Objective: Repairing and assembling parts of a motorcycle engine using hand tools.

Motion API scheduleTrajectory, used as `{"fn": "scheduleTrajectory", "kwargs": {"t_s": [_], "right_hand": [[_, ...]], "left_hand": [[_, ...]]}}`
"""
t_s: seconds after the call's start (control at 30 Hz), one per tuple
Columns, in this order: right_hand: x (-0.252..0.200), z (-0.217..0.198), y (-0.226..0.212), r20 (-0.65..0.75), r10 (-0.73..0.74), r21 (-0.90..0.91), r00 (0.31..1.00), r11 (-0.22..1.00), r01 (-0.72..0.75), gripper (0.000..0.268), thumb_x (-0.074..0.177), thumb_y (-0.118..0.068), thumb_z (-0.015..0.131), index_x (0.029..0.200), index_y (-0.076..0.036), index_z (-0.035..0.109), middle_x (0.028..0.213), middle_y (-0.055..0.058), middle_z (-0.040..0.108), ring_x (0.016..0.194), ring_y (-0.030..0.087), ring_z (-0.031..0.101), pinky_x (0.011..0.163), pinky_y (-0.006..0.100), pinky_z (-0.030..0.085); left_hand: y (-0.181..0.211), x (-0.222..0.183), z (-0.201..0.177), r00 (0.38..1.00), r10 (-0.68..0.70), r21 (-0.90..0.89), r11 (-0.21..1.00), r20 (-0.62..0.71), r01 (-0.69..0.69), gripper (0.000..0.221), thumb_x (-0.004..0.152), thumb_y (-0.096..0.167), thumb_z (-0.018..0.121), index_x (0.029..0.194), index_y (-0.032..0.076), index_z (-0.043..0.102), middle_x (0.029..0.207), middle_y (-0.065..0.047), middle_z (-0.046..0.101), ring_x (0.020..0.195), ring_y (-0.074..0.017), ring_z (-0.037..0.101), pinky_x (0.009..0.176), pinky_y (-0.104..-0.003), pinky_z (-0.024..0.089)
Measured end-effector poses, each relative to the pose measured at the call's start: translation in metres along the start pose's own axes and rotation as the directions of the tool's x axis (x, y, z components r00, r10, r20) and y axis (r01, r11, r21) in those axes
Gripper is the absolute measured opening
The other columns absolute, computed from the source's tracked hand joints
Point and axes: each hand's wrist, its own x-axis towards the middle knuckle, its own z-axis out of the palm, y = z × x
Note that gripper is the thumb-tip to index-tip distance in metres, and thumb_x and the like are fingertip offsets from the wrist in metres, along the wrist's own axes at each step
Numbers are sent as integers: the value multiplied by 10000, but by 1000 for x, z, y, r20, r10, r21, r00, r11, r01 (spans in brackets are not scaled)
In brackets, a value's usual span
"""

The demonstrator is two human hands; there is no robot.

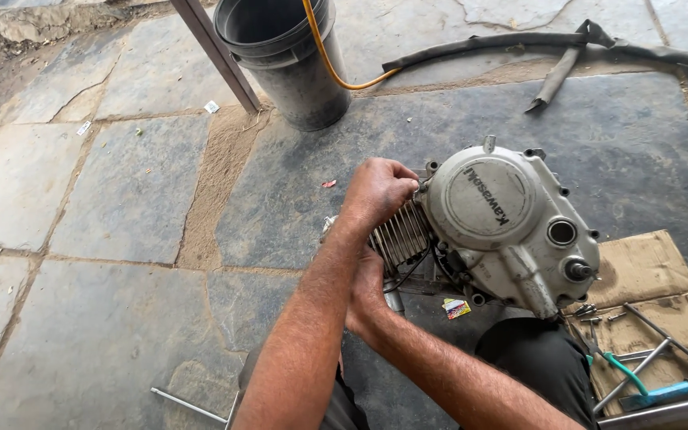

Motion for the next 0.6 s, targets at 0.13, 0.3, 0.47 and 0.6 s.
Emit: {"fn": "scheduleTrajectory", "kwargs": {"t_s": [0.13,0.3,0.47,0.6], "right_hand": [[-3,12,-15,107,-132,52,985,991,127,265,1054,-220,550,1210,-6,542,884,72,590,664,119,587,504,249,526],[10,11,-31,114,-46,-34,992,998,50,435,1016,-308,578,1406,-119,533,965,95,654,698,113,658,546,258,570],[34,10,-35,299,-54,-85,953,993,84,632,1011,-341,488,1593,-222,272,1089,145,691,776,193,709,590,314,624],[35,8,-37,387,-97,-130,917,979,159,698,1017,-329,480,1630,-253,155,1147,153,664,840,195,723,626,326,651]], "left_hand": [[7,-2,9,997,71,77,995,-38,-68,201,871,200,728,1034,123,817,932,-72,811,778,-157,771,812,-350,626],[16,-4,11,993,108,165,982,-51,-98,178,880,227,736,1011,153,830,927,-74,813,798,-183,778,862,-372,617],[22,-4,16,989,133,382,919,-70,-96,182,924,295,723,1007,158,810,952,-75,792,877,-214,762,857,-427,605],[26,-2,15,982,170,465,878,-78,-115,173,933,279,720,1025,162,808,986,-81,782,915,-223,756,872,-430,611]]}}
